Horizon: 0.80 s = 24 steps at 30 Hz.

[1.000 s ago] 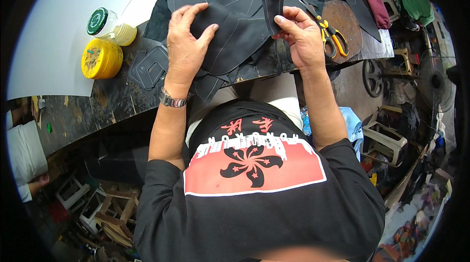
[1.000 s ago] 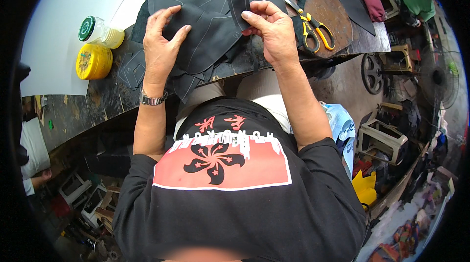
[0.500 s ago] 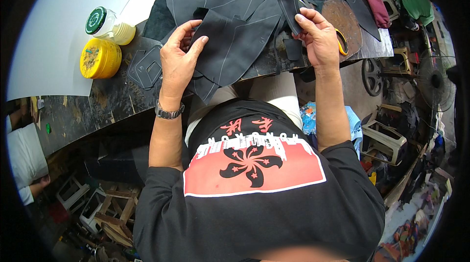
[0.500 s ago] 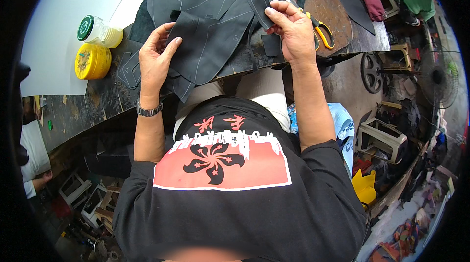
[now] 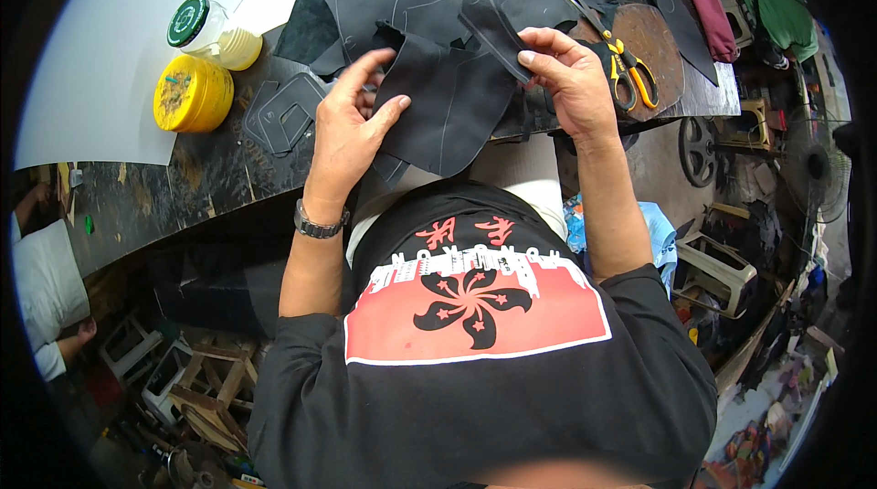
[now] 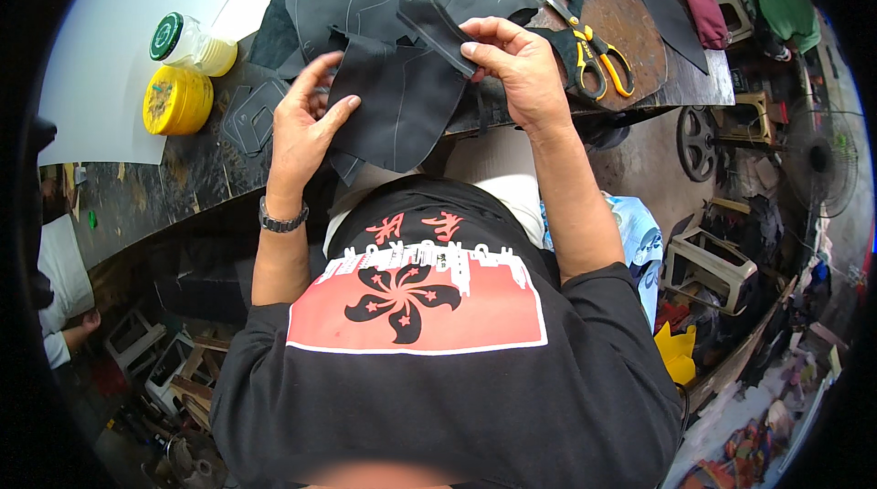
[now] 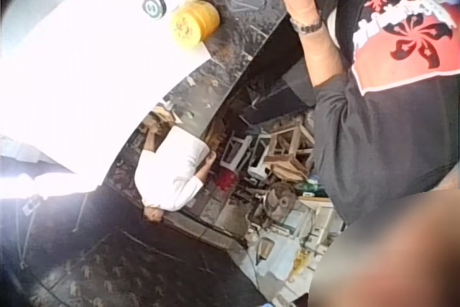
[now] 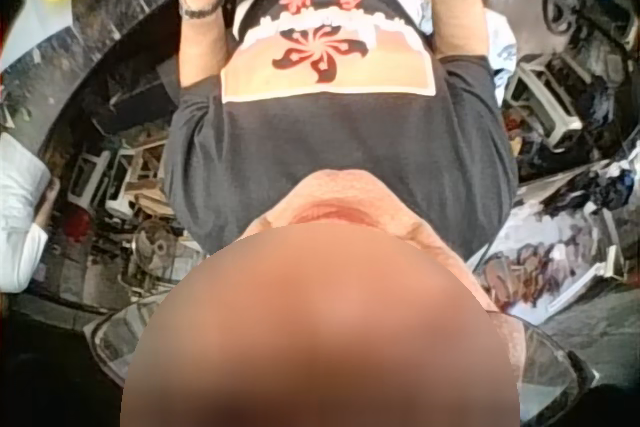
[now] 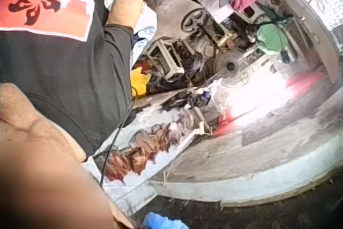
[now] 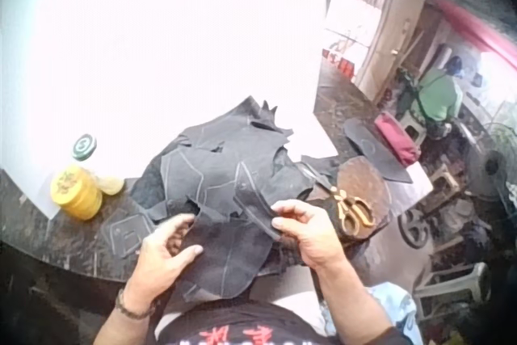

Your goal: The person uses shears to cut a black leather sheet along pre-drawn outlines. They repeatedly reposition the sheet, cut along the lines, and separate the cut pieces, placing them on the work surface.

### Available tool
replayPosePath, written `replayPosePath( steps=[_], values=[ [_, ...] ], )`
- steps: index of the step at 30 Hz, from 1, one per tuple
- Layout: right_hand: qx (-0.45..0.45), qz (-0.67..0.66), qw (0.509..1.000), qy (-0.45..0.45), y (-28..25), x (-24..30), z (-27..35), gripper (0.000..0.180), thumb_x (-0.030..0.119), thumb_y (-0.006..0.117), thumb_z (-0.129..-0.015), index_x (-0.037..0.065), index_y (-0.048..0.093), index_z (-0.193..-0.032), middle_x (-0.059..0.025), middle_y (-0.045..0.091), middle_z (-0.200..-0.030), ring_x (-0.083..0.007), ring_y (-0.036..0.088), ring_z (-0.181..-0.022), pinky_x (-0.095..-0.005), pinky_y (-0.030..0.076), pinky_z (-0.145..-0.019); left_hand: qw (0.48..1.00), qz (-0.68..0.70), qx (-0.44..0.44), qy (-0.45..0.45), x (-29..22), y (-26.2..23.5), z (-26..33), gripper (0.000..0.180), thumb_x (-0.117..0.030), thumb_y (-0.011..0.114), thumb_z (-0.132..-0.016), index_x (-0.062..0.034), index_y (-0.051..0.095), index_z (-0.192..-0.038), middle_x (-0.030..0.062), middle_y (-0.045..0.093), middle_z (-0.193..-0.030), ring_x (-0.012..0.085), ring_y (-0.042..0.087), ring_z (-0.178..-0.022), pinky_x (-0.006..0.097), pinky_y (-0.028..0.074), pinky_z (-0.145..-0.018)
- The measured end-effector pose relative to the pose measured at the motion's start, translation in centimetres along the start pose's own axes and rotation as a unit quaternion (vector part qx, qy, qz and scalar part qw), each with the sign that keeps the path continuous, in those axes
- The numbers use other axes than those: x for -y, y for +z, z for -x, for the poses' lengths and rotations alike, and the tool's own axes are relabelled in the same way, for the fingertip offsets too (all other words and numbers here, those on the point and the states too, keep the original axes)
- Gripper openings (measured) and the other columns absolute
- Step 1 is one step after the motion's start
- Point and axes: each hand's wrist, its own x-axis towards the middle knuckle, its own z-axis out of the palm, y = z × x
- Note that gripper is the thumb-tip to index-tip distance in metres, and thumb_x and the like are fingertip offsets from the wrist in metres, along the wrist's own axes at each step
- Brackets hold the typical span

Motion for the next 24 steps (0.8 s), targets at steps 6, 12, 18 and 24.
replayPosePath(
  steps=[6, 12, 18, 24],
  values=[
    [0.042, -0.021, 0.999, 0.018, 1.6, -0.1, 0.4, 0.025, 0.003, 0.07, -0.084, 0.001, 0.065, -0.109, -0.0033, 0.066, -0.097, -0.0085, 0.063, -0.081, -0.0231, 0.052, -0.069, 0.992, 0.017, -0.053, 0.114, -2.5, 0.3, 0.2, 0.037, -0.005, 0.075, -0.079, -0.0063, 0.065, -0.115, 0.0044, 0.061, -0.1, 0.0114, 0.06, -0.081, 0.024, 0.048, -0.068],
    [0.06, 0.019, 0.998, 0.0, 4.3, -1.1, 2.5, 0.021, 0.002, 0.068, -0.085, 0.002, 0.065, -0.106, -0.0007, 0.064, -0.089, -0.0064, 0.06, -0.079, -0.021, 0.051, -0.065, 0.957, 0.267, 0.085, -0.072, -2.6, 3.8, 0.8, 0.028, -0.008, 0.072, -0.087, 0.0008, 0.063, -0.113, 0.0019, 0.064, -0.093, 0.0067, 0.062, -0.082, 0.019, 0.05, -0.071],
    [0.058, 0.019, 0.997, 0.053, 3.6, -1.1, 3.9, 0.022, 0.0, 0.069, -0.084, 0.002, 0.064, -0.105, -0.0016, 0.064, -0.096, -0.0072, 0.061, -0.083, -0.0212, 0.05, -0.066, 0.939, 0.307, 0.128, -0.087, -1.3, 4.2, 1.4, 0.023, -0.002, 0.07, -0.087, -0.0003, 0.063, -0.109, 0.0027, 0.065, -0.1, 0.0076, 0.063, -0.087, 0.021, 0.052, -0.078],
    [0.057, -0.015, 0.997, 0.056, 4.1, -1.4, 4.1, 0.022, 0.0, 0.069, -0.084, 0.001, 0.064, -0.105, -0.002, 0.064, -0.095, -0.0077, 0.061, -0.081, -0.0218, 0.052, -0.066, 0.942, 0.319, 0.087, -0.063, -1.2, 4.2, 1.8, 0.022, 0.002, 0.069, -0.085, 0.0003, 0.064, -0.106, 0.0027, 0.062, -0.102, 0.009, 0.063, -0.09, 0.022, 0.053, -0.08]
  ],
)
